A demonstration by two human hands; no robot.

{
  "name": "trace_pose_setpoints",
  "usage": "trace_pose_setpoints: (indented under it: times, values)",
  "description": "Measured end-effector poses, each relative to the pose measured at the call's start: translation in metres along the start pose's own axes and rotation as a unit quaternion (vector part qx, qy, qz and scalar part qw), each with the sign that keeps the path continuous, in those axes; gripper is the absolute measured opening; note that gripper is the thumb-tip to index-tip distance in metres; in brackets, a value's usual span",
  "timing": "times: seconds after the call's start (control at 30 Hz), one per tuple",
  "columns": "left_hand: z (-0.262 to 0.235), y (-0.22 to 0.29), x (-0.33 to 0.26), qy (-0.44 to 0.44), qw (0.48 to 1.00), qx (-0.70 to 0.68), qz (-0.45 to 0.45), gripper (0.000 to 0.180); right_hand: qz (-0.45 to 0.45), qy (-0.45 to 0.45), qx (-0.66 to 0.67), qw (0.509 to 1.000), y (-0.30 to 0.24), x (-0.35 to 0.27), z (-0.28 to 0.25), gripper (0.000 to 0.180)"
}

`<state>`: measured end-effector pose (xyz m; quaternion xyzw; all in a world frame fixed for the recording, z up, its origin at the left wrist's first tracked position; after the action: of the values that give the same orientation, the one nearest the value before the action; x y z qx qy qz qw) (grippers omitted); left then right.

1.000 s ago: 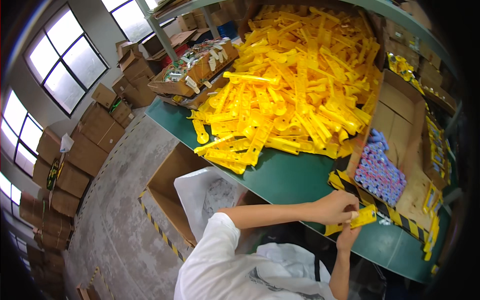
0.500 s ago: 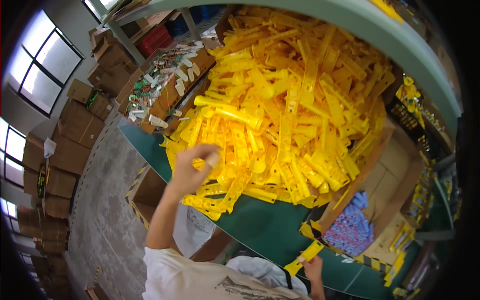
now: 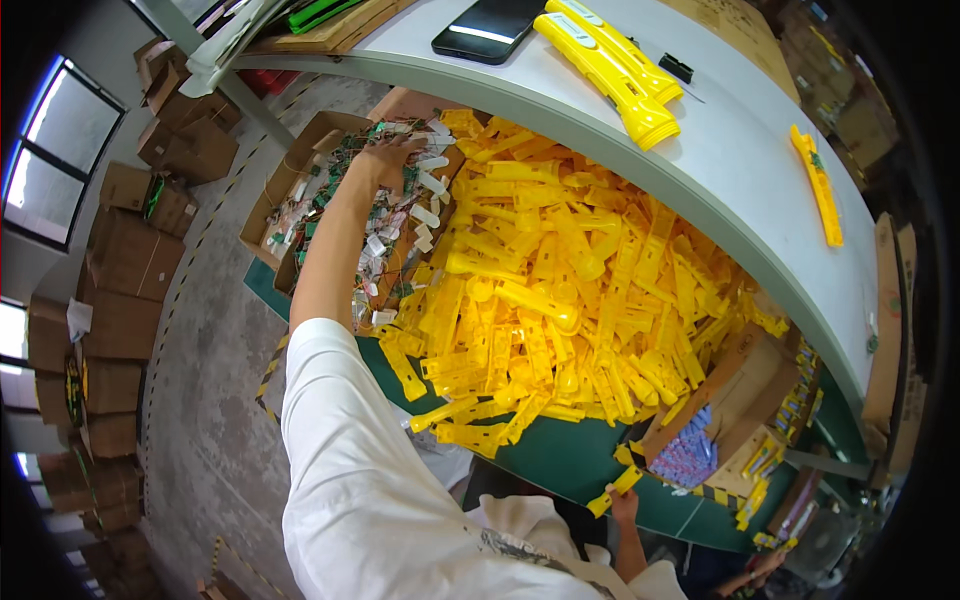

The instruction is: The person assembles flashlights by placing battery cells, circuit boards, and plastic components into flashlight casings by hand.

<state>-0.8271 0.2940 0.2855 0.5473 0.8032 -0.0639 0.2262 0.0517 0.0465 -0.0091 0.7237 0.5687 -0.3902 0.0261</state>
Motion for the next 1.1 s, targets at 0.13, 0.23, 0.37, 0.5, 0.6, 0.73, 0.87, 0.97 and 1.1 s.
trace_pose_setpoints:
  times: [0.13, 0.23, 0.37, 0.5, 0.6, 0.73, 0.87, 0.97, 1.1]
  values:
    - [0.0, 0.009, 0.003, 0.012, 0.999, -0.03, 0.041, 0.114, 0.02, -0.001, 0.063, 0.998, 0.001, -0.011, 0.01, 0.029]
    - [0.011, -0.008, -0.005, 0.111, 0.993, -0.036, 0.021, 0.108, 0.037, 0.003, 0.087, 0.995, -0.013, -0.02, 0.012, 0.027]
    - [0.002, 0.014, -0.017, 0.086, 0.996, 0.008, -0.005, 0.09, 0.059, 0.031, 0.058, 0.996, -0.015, -0.022, 0.009, 0.024]
    - [0.013, 0.013, -0.018, 0.158, 0.986, -0.018, 0.058, 0.073, 0.06, 0.029, 0.088, 0.994, -0.014, -0.025, 0.012, 0.024]
    - [0.008, -0.002, -0.017, 0.233, 0.971, -0.039, 0.047, 0.056, 0.057, 0.041, 0.144, 0.987, -0.024, -0.021, 0.015, 0.022]
    - [-0.019, -0.001, -0.047, 0.314, 0.946, -0.081, 0.009, 0.043, 0.057, 0.039, 0.126, 0.99, -0.034, -0.028, 0.01, 0.024]
    - [-0.059, -0.006, -0.089, 0.39, 0.902, -0.182, -0.02, 0.039, 0.066, 0.044, 0.114, 0.99, -0.034, -0.033, 0.011, 0.021]
    - [-0.091, -0.012, -0.125, 0.479, 0.835, -0.273, -0.01, 0.04, 0.041, 0.062, 0.087, 0.993, -0.028, -0.029, 0.012, 0.019]
    - [-0.109, 0.002, -0.173, 0.501, 0.809, -0.304, 0.036, 0.041, 0.032, 0.073, 0.096, 0.992, -0.025, -0.026, 0.011, 0.019]
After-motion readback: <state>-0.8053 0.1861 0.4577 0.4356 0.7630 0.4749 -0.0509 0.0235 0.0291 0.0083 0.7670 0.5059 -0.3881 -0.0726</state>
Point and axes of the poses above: each hand's wrist, its own x-axis towards the middle knuckle, its own z-axis out of the palm, y = z × x, the point moved 4 cm from there along x, towards the middle knuckle, and after that the axes turned 15 degrees about -x, right-handed, at the moved point
